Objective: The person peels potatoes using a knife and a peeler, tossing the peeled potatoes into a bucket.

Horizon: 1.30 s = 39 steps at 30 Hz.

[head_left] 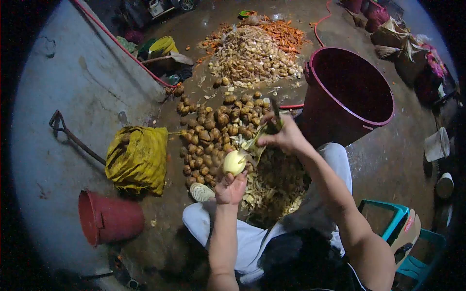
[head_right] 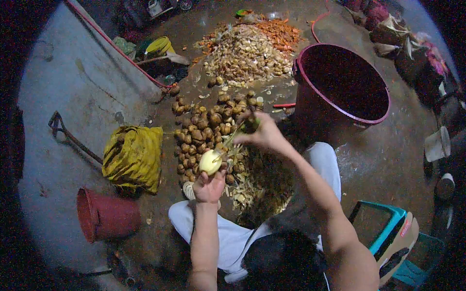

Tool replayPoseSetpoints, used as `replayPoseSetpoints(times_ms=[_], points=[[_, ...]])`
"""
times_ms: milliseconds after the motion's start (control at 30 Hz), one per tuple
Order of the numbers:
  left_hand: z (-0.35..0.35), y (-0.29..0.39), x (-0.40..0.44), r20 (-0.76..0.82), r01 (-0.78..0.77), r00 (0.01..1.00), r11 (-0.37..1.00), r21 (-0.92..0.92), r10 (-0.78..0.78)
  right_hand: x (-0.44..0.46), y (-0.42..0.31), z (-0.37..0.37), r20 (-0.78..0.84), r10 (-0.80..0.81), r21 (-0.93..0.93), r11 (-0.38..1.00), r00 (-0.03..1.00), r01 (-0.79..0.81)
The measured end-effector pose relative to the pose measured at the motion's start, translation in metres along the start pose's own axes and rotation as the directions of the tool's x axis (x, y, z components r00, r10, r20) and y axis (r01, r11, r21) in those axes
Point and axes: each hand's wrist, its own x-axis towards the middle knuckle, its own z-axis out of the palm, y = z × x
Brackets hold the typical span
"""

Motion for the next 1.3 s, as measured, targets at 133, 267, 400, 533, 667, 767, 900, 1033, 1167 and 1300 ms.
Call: replayPoseSetpoints(times_ms=[133, 267, 400, 533, 667, 767, 900, 1033, 1167, 1300], points=[[0.005, -0.005, -0.002, -0.093, -0.037, 0.995, 0.999, 0.035, 0.04, -0.005, -0.038, 0.0, -0.047, -0.058, -0.178, 0.983, 0.997, 0.048], [0.0, -0.001, -0.003, -0.052, -0.017, 0.999, 1.0, -0.004, 0.017, 0.007, -0.004, -0.012, -0.062, 0.1, -0.074, 0.992, 0.993, -0.105], [0.012, -0.005, -0.005, -0.06, -0.1, 0.992, 0.977, 0.186, 0.113, -0.009, -0.05, -0.001, 0.034, -0.129, -0.131, 0.983, 0.991, 0.132], [-0.008, -0.011, -0.002, -0.015, -0.023, 1.0, 0.998, -0.051, 0.022, 0.008, -0.01, -0.01, -0.083, 0.206, 0.012, 0.979, 0.975, -0.205], [0.0, -0.011, -0.001, 0.004, -0.013, 1.0, 1.0, 0.018, 0.013, -0.014, -0.045, 0.006, 0.003, -0.127, -0.074, 0.989, 0.992, 0.127], [-0.012, -0.018, -0.004, -0.059, -0.045, 0.997, 0.998, 0.039, 0.047, -0.003, -0.017, 0.002, -0.089, -0.066, -0.09, 0.994, 0.994, 0.058], [0.018, -0.003, 0.003, 0.003, -0.051, 0.999, 0.998, -0.047, 0.052, 0.006, -0.005, -0.01, -0.124, 0.113, -0.051, 0.991, 0.986, -0.12], [-0.005, -0.003, 0.005, -0.01, -0.066, 0.998, 0.998, 0.011, 0.066, 0.007, 0.001, -0.007, -0.078, 0.075, -0.054, 0.995, 0.994, -0.08], [-0.006, -0.004, 0.001, -0.016, -0.072, 0.997, 0.994, 0.079, 0.073, -0.001, -0.024, -0.006, 0.031, 0.101, 0.038, 0.994, 0.994, -0.102], [-0.009, -0.002, -0.003, 0.034, -0.039, 0.999, 0.991, 0.128, 0.035, -0.006, -0.043, -0.005, 0.071, -0.041, -0.019, 0.999, 0.997, 0.042]])
